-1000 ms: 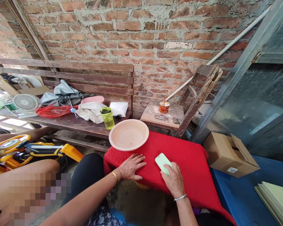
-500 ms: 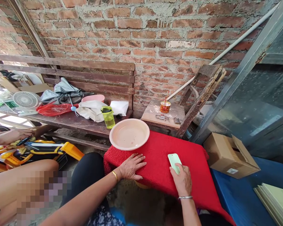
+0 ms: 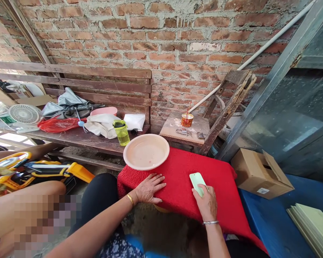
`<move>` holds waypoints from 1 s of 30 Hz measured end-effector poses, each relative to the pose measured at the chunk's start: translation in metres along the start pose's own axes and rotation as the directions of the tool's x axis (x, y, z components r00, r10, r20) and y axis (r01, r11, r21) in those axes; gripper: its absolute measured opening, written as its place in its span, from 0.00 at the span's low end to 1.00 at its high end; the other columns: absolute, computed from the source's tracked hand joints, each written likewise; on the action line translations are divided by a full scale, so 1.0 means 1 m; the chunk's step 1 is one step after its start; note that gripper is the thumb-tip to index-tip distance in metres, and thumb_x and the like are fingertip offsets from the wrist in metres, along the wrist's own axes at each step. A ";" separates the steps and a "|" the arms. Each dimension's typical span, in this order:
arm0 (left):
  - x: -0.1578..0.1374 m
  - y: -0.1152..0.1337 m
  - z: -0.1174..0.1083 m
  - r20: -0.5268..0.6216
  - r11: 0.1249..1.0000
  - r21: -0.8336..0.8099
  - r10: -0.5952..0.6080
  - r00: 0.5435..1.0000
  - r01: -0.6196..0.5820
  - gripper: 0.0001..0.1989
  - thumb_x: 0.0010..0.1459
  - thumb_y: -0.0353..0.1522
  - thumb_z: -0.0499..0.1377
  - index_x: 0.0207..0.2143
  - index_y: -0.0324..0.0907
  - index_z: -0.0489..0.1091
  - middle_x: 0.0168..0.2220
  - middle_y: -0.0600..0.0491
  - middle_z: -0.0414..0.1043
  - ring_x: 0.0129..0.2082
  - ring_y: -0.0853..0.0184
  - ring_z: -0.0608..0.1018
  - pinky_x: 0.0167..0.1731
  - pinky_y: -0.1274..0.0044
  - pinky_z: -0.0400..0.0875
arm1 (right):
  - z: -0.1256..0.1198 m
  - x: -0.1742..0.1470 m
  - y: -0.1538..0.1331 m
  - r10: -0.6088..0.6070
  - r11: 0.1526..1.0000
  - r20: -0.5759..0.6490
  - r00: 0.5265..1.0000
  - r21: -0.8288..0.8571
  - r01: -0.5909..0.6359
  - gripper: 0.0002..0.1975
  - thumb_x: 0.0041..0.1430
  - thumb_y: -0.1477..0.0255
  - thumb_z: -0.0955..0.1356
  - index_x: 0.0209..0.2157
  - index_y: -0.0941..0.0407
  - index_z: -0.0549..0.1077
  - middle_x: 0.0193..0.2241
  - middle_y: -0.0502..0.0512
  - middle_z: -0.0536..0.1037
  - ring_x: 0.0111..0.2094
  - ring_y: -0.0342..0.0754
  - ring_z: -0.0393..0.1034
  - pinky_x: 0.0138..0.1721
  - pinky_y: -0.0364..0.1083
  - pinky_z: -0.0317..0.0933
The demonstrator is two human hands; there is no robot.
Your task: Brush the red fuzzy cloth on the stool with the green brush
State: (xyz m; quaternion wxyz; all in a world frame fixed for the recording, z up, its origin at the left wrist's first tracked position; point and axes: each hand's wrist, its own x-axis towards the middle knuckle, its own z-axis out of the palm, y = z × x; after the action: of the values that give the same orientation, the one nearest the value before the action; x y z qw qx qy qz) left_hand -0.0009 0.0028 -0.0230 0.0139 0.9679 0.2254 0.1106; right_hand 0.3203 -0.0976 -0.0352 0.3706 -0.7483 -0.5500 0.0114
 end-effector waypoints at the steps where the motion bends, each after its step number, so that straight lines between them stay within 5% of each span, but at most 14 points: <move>1: 0.000 0.000 0.000 -0.002 1.000 0.003 0.000 1.000 0.000 0.38 0.58 0.58 0.54 0.63 0.44 0.64 0.63 0.42 0.64 0.64 0.49 0.63 0.63 0.58 0.53 | 0.000 0.000 0.000 -0.001 1.000 -0.002 1.000 -0.003 0.001 0.30 0.55 0.41 0.62 0.38 0.52 0.77 0.33 0.56 0.70 0.38 0.54 0.67 0.43 0.54 0.64; 30: -0.002 0.002 0.005 -0.069 0.998 0.056 0.033 0.997 -0.029 0.36 0.61 0.57 0.51 0.61 0.42 0.66 0.62 0.41 0.66 0.64 0.50 0.64 0.62 0.58 0.55 | 0.004 -0.004 0.002 -0.121 0.973 -0.049 0.991 -0.201 0.109 0.33 0.60 0.42 0.57 0.41 0.55 0.76 0.34 0.58 0.69 0.36 0.54 0.65 0.37 0.51 0.62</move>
State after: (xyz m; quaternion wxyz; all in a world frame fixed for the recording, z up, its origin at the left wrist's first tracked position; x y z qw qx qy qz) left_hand -0.0007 -0.0001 -0.0277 -0.0221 0.9668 0.2136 0.1384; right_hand 0.3191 -0.0991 -0.0407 0.3109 -0.7484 -0.5793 -0.0877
